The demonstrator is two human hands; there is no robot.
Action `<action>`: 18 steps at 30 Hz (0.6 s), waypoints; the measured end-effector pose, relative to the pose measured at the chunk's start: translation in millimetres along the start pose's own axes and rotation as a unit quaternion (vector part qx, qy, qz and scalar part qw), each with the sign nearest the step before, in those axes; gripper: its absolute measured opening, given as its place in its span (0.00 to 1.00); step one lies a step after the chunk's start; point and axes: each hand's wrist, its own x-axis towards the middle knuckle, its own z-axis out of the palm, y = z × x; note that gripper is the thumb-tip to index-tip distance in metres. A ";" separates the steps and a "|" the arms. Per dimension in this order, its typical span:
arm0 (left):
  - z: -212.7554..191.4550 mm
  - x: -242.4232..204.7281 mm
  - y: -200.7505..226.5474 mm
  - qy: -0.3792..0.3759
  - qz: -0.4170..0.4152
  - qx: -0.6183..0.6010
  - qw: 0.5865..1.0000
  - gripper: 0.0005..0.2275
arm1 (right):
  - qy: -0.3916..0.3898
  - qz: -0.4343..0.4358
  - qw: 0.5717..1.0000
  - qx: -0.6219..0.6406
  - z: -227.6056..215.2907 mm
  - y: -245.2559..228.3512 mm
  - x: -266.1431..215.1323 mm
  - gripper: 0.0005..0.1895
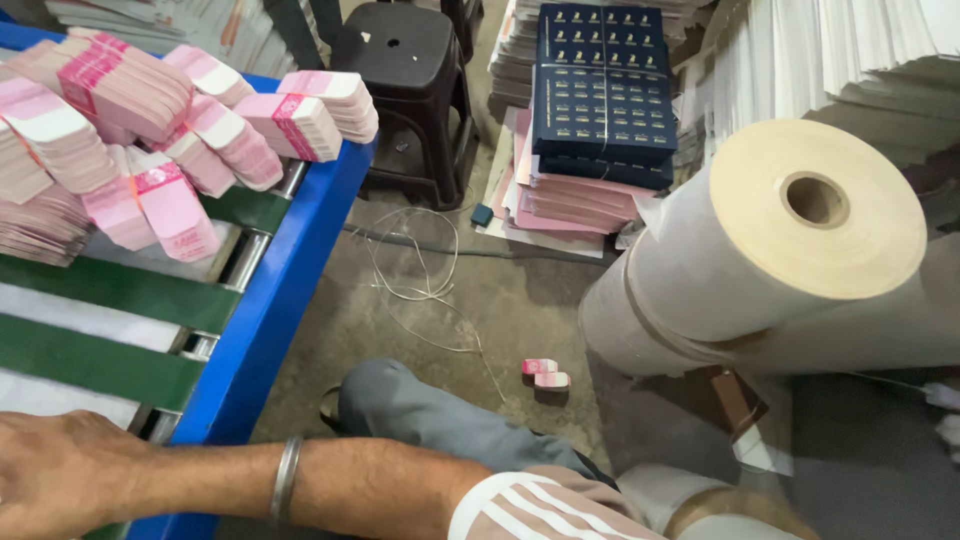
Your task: The person stacks pink paper sheets on a conveyor belt, aligns them into neat bundles, and secures each bundle with an orange rubber band. The person then places the finished bundles onto a growing pile on the right side of the belt.
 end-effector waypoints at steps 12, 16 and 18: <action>-17.7 11.3 11.9 -0.008 0.023 0.125 0.992 0.28 | -0.134 -0.183 0.971 -0.074 -42.5 -22.9 32.6 0.35; -23.7 11.2 14.2 -0.022 0.035 0.156 0.987 0.28 | -0.254 -0.256 0.920 -0.150 -42.4 -25.9 60.2 0.27; -22.7 19.5 17.2 -0.034 0.049 0.169 0.984 0.28 | -0.308 -0.253 0.891 -0.219 -40.8 -33.2 71.0 0.26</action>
